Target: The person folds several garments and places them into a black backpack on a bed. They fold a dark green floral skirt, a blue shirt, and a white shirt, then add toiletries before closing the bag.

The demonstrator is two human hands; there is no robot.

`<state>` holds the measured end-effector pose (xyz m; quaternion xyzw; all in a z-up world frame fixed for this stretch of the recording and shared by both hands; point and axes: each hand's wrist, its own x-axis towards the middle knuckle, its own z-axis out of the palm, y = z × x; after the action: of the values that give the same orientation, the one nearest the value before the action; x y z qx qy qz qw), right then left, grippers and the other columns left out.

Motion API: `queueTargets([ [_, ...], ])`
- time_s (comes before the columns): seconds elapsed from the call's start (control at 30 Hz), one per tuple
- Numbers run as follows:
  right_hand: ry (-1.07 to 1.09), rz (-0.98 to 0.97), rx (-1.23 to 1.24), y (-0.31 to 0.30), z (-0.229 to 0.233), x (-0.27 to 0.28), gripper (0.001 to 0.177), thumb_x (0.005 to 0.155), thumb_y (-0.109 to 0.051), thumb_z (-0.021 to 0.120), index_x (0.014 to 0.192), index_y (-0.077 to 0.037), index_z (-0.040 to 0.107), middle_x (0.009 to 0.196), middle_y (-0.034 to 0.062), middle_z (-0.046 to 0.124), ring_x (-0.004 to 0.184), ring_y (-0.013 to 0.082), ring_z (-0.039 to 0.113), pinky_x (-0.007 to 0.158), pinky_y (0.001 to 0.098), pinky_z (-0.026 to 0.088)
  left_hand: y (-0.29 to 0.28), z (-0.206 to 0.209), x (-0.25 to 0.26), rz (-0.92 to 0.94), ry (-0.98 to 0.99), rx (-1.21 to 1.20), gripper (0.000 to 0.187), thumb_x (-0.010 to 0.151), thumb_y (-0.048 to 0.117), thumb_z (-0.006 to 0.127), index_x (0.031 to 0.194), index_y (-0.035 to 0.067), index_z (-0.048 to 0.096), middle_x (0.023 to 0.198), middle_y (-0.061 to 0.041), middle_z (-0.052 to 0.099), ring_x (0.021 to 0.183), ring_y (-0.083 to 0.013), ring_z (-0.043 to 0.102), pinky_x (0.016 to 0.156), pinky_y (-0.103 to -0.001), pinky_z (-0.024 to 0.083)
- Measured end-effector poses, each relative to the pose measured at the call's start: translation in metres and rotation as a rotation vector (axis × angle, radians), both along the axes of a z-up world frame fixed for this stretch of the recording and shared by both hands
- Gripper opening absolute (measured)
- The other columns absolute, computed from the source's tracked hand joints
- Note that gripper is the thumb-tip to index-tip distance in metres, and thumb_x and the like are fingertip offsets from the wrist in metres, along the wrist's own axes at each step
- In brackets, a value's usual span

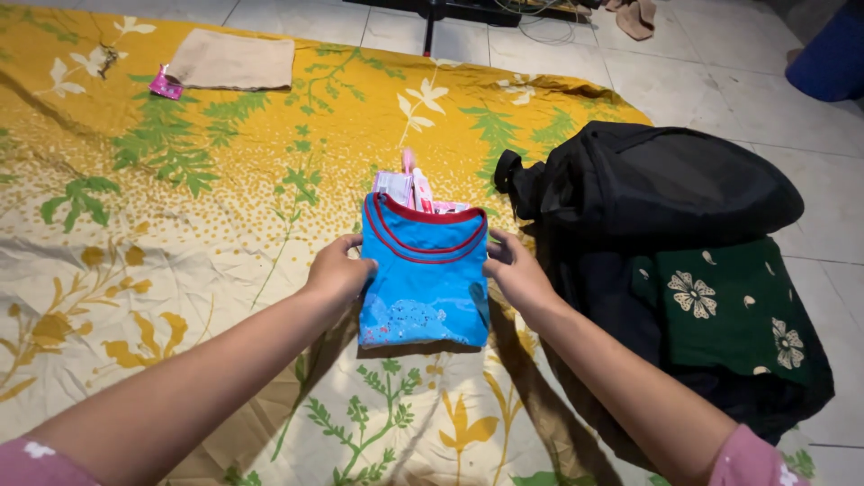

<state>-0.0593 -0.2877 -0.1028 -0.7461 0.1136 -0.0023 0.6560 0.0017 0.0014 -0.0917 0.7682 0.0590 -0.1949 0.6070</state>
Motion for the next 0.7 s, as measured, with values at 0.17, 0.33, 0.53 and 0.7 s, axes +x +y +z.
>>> queueTargets([
  [0.17, 0.043, -0.051, -0.025, 0.005, 0.011, 0.000, 0.055, 0.088, -0.006, 0.070, 0.140, -0.003, 0.055, 0.113, 0.0090, 0.065, 0.102, 0.0150, 0.062, 0.092, 0.0304, 0.051, 0.002, 0.034, -0.009, 0.068, -0.274, 0.291, 0.043, 0.083, 0.012, 0.076, 0.125, 0.005, 0.070, 0.099, -0.012, 0.071, 0.080, -0.0193, 0.071, 0.072, -0.035, 0.058],
  [0.33, 0.072, 0.008, -0.115, -0.002, -0.007, -0.002, 0.032, 0.091, -0.014, 0.076, 0.116, 0.005, 0.072, 0.100, 0.0065, 0.073, 0.092, 0.0115, 0.065, 0.085, 0.0278, 0.051, -0.006, 0.026, -0.001, 0.084, -0.093, 0.190, 0.041, 0.084, 0.016, 0.079, 0.118, 0.000, 0.062, 0.097, -0.013, 0.070, 0.075, -0.0266, 0.069, 0.065, -0.043, 0.058],
  [0.53, 0.015, 0.021, -0.082, 0.016, 0.042, -0.031, 0.025, 0.087, -0.006, 0.068, 0.112, -0.001, 0.068, 0.099, 0.0024, 0.072, 0.092, 0.0105, 0.065, 0.085, 0.0295, 0.051, -0.007, 0.030, -0.006, 0.044, -0.235, -0.029, 0.055, 0.077, 0.011, 0.083, 0.122, 0.004, 0.051, 0.095, -0.007, 0.069, 0.081, -0.0144, 0.069, 0.071, -0.031, 0.060],
  [0.7, 0.164, 0.096, -0.036, -0.014, 0.043, -0.077, 0.027, 0.087, -0.002, 0.066, 0.114, -0.002, 0.073, 0.112, 0.0145, 0.075, 0.103, 0.0201, 0.069, 0.095, 0.0326, 0.053, 0.002, 0.070, -0.069, -0.499, -0.072, -0.170, 0.017, 0.091, 0.013, 0.074, 0.103, 0.001, 0.070, 0.093, -0.004, 0.071, 0.084, -0.0120, 0.064, 0.071, -0.026, 0.052],
])
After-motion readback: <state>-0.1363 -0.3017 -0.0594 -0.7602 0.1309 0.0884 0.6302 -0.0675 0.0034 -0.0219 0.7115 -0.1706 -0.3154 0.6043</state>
